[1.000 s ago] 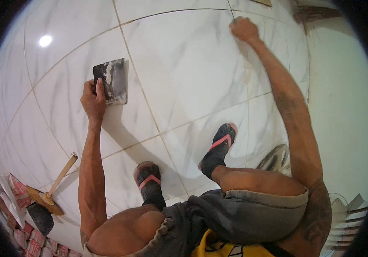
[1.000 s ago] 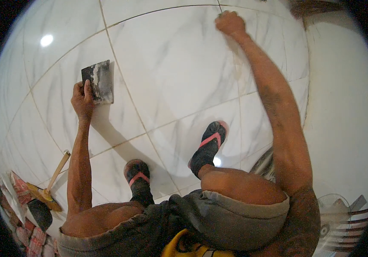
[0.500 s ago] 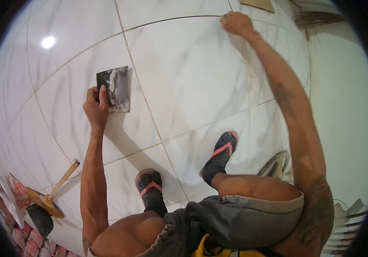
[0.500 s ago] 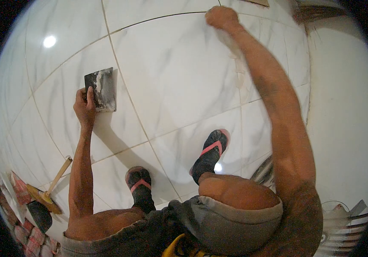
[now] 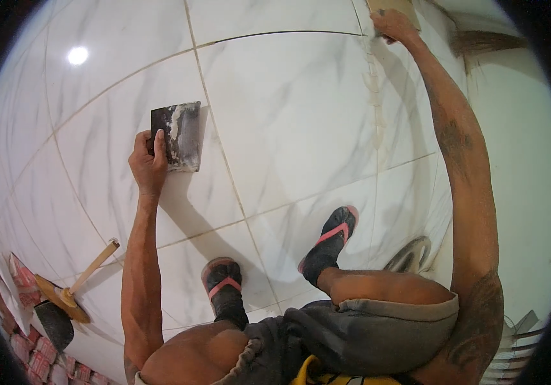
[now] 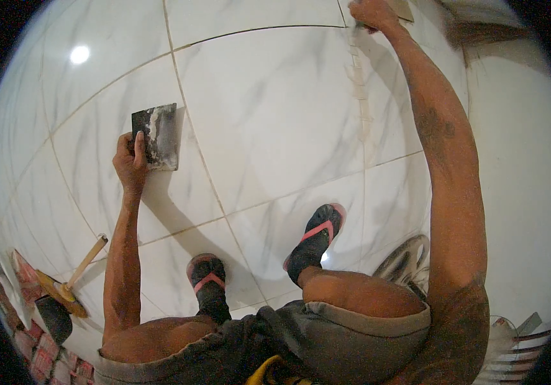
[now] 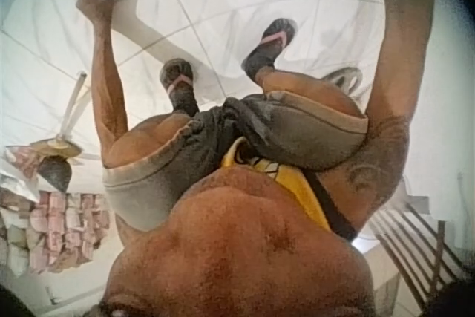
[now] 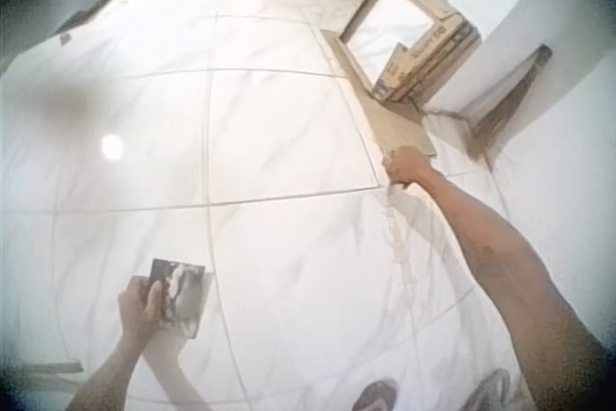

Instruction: Applying grout or filler paste to the gaps between floor tiles using a putty knife.

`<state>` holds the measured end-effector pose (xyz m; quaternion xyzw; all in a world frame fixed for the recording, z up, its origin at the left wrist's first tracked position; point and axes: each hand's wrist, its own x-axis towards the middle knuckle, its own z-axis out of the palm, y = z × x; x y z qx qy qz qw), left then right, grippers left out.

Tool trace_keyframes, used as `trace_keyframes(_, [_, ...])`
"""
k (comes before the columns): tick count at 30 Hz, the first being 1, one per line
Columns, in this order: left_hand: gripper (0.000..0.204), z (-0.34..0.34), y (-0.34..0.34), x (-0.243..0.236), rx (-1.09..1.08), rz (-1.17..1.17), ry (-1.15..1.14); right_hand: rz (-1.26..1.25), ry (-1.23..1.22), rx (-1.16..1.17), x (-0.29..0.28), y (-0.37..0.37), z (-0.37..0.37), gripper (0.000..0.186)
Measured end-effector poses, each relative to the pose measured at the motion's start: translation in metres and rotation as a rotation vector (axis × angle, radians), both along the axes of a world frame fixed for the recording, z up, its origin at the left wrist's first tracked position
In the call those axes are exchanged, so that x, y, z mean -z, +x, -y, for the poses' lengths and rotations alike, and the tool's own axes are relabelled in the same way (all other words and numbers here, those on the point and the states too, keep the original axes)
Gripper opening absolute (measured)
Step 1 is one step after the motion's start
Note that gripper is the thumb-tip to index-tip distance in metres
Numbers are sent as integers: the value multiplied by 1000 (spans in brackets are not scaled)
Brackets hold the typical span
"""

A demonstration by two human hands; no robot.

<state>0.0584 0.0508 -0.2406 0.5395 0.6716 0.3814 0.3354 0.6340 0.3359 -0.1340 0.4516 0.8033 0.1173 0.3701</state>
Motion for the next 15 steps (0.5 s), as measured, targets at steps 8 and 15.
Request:
trace_keyframes(8, [19,11,-18,-5,-19,-63,-37,-413,30,450,34,-98,42,44])
trace_keyframes(15, [22,12,-19,-6,-4,-135,-68,-374,120,378,-28,-37,39,43])
